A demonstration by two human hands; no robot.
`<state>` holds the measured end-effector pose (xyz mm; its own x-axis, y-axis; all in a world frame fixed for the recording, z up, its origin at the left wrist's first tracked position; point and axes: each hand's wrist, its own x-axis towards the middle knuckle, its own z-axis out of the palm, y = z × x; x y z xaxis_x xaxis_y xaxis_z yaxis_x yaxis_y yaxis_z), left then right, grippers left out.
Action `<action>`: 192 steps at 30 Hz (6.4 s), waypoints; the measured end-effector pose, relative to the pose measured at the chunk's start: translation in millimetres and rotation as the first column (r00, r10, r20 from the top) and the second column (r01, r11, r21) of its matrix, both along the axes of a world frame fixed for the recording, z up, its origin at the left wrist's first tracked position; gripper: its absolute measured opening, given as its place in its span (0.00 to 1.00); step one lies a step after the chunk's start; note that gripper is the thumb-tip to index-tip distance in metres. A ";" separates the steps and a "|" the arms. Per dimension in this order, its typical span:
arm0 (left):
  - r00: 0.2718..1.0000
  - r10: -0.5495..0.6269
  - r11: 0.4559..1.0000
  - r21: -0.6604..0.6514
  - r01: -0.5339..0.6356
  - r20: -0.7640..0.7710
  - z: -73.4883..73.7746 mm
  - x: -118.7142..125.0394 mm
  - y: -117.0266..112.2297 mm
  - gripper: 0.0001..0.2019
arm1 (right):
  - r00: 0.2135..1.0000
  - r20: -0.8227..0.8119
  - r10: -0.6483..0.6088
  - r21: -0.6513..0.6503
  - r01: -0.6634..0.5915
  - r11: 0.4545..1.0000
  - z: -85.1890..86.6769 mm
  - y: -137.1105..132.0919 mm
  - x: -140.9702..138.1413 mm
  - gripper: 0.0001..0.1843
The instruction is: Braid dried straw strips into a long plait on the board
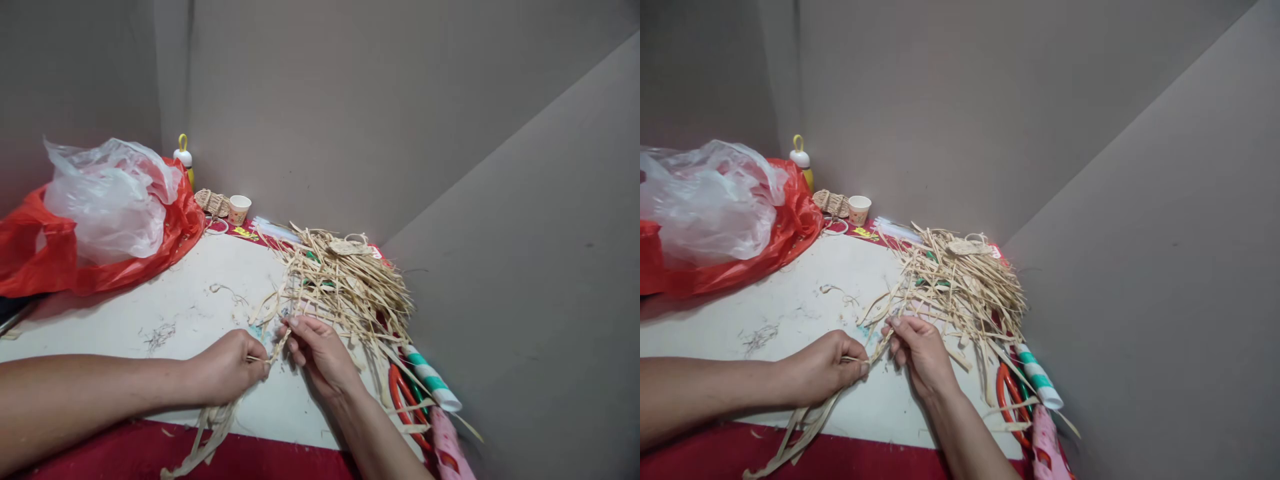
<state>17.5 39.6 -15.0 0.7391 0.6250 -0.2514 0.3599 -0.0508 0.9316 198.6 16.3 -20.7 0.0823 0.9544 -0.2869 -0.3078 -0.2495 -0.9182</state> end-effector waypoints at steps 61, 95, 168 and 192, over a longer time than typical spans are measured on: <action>0.995 -0.077 0.992 0.095 0.083 -0.059 -4.9 0.4 -11.5 0.13 | 0.939 -0.129 -0.319 0.366 0.344 0.865 34.7 -14.8 28.5 0.05; 0.988 -0.033 0.996 0.080 0.045 -0.148 -7.4 1.9 -11.6 0.10 | 0.821 -0.143 -0.553 0.495 0.543 0.678 49.9 -14.7 58.9 0.09; 0.941 0.257 0.826 -0.556 -0.095 0.221 -0.8 2.3 38.3 0.15 | 0.912 0.204 0.356 -0.083 -0.346 0.934 28.0 42.0 -2.1 0.19; 0.915 0.304 0.797 -0.596 -0.093 0.264 -0.5 2.0 32.0 0.11 | 0.990 0.033 0.138 -0.072 -0.136 0.988 11.8 16.5 -14.1 0.17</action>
<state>19.5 71.6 -15.5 0.7170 0.5921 -0.3677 -0.0314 0.5544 0.8316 184.4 32.8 -8.9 -0.0357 0.9352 -0.3523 -0.2315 -0.3507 -0.9074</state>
